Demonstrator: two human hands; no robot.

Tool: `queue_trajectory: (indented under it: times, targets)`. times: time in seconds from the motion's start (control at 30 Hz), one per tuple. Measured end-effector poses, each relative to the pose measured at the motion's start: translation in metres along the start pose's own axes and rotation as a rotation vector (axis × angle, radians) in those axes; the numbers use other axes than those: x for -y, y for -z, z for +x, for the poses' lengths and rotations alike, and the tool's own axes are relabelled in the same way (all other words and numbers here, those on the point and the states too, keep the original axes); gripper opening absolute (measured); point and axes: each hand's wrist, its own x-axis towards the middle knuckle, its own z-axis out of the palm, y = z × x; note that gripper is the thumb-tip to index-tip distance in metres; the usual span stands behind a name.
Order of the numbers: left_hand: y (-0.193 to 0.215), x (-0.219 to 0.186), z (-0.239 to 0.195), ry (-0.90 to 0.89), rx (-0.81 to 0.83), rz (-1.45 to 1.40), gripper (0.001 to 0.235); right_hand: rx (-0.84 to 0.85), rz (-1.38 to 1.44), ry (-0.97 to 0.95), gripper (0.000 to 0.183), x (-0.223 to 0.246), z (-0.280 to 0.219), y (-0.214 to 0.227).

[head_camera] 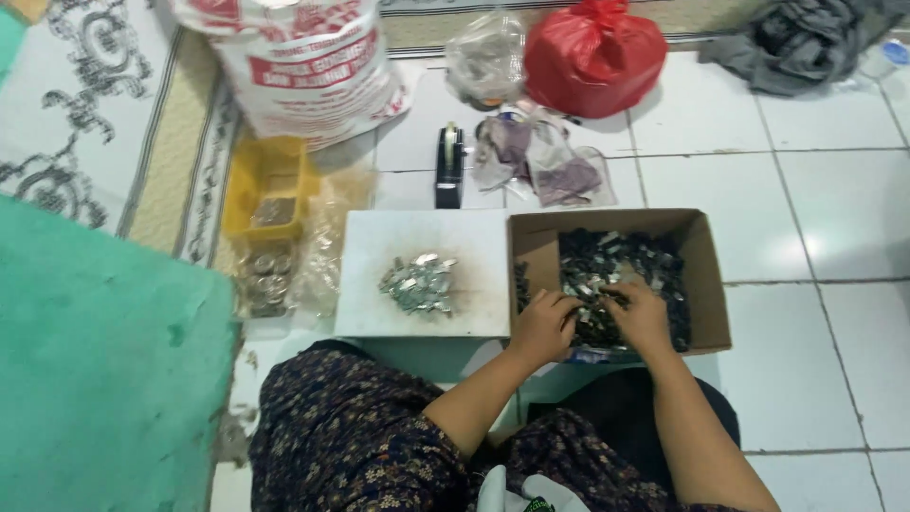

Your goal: The person sorts small metal and plastic components from a cardboard box, placing selected pieces onto a white board and then into a plastic bag.

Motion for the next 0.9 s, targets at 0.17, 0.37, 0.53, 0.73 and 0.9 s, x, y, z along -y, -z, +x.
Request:
queue_trajectory:
  times: [0.17, 0.37, 0.53, 0.73, 0.9]
  targets:
    - [-0.06, 0.019, 0.023, 0.118, 0.163, 0.002, 0.022, -0.041, -0.145, -0.169, 0.026, -0.085, 0.006, 0.012]
    - [-0.106, 0.052, 0.034, 0.185, 0.268, 0.079, 0.024, -0.029, -0.259, -0.291, 0.031, -0.046, 0.007, 0.023]
    - [-0.091, 0.037, 0.057, 0.277, 0.377, 0.101, 0.025, 0.028, -0.359, -0.336, 0.03, -0.047, 0.027, 0.008]
    - [-0.131, 0.068, 0.072, 0.284, 0.399, 0.175, 0.022, 0.123, -0.225, -0.267, 0.033, -0.036, 0.042, -0.003]
    - [-0.152, 0.074, 0.076, 0.314, 0.399, 0.319, 0.021, 0.142, -0.209, -0.218, 0.033, -0.029, 0.047, -0.003]
